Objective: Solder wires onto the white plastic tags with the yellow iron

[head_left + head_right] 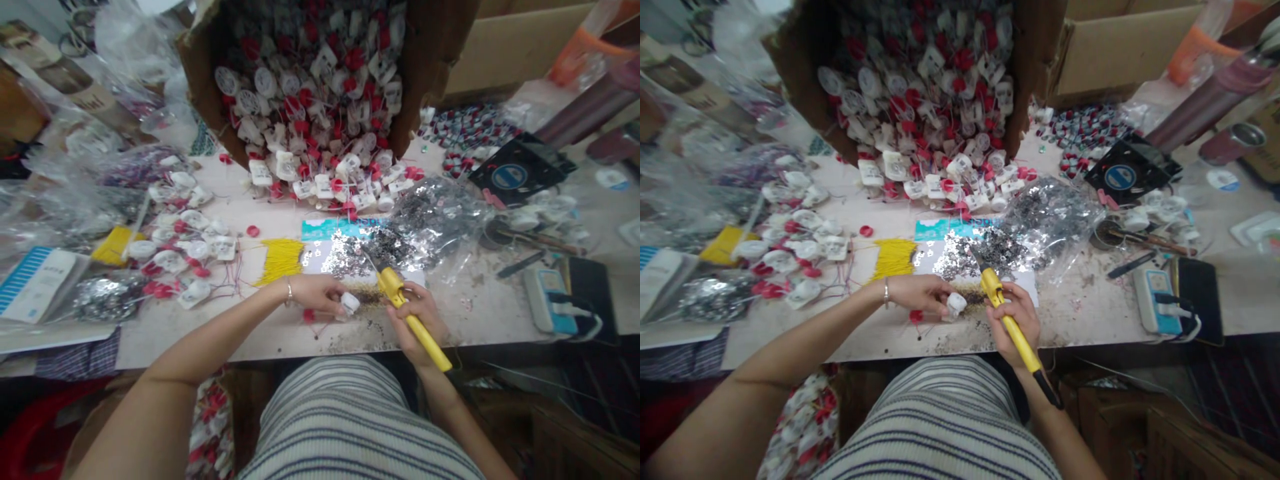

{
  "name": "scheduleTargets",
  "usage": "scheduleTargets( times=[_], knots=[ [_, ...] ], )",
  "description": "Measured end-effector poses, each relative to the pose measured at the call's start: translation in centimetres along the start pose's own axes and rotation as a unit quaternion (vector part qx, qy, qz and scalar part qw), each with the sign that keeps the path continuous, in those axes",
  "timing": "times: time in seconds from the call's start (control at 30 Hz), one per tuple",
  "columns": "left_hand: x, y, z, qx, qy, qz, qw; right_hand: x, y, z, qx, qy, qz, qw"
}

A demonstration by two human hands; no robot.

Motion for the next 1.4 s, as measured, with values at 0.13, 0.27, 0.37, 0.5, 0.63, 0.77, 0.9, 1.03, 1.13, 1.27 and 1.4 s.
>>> scheduleTargets(
  times=[0.13, 0.27, 0.37, 0.5, 0.63, 0.77, 0.9, 1.03, 1.13, 1.27, 1.4],
  knots=[
    [-1.9, 3.7, 1.0, -0.247, -0.205, 0.061, 0.945, -0.1, 0.1, -0.2, 0.010, 0.006, 0.001, 1.000],
    [-2.3, 6.1, -2.3, -0.278, -0.267, 0.124, 0.914, -0.5, 0.2, -1.0, 0.057, 0.030, 0.012, 0.998],
    [-1.0, 5.5, -6.1, -0.216, -0.273, 0.119, 0.930, -1.1, 0.2, -2.7, 0.127, 0.043, 0.058, 0.989],
    [0.1, 5.1, -8.0, -0.246, -0.355, 0.117, 0.894, -2.3, -0.2, -4.9, 0.182, 0.044, 0.104, 0.977],
    [0.1, 6.4, -7.0, -0.250, -0.309, 0.120, 0.910, -2.7, -0.8, -4.9, 0.146, 0.069, 0.125, 0.979],
    [-0.7, 6.4, -5.6, -0.414, -0.174, 0.027, 0.893, -1.7, -0.6, -4.1, 0.143, 0.110, 0.138, 0.974],
    [-1.3, 3.7, -5.5, -0.523, -0.024, -0.079, 0.849, -0.5, 0.3, -3.8, 0.108, 0.044, 0.064, 0.991],
    [-1.7, 1.9, -5.7, -0.536, 0.025, -0.070, 0.841, -0.1, 1.1, -3.8, 0.080, -0.004, 0.022, 0.997],
    [-2.2, 1.8, -5.8, -0.503, -0.057, -0.073, 0.859, -0.3, 1.1, -3.5, 0.027, -0.035, -0.004, 0.999],
    [-1.7, 2.1, -5.9, -0.480, -0.060, -0.050, 0.874, -0.5, 0.9, -3.4, 0.004, -0.016, -0.037, 0.999],
    [-1.0, 2.3, -6.2, -0.503, -0.057, 0.049, 0.861, 0.1, 1.1, -2.4, 0.062, 0.009, 0.004, 0.998]
  ],
)
Point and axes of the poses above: each hand's wrist, its own y-axis away from the middle knuckle, its own z-axis out of the back of the hand, x = y × z, the point moved 3 cm from there along -y, towards the middle knuckle, and after that the axes turned 9 degrees about -y, right-handed, at the moved point
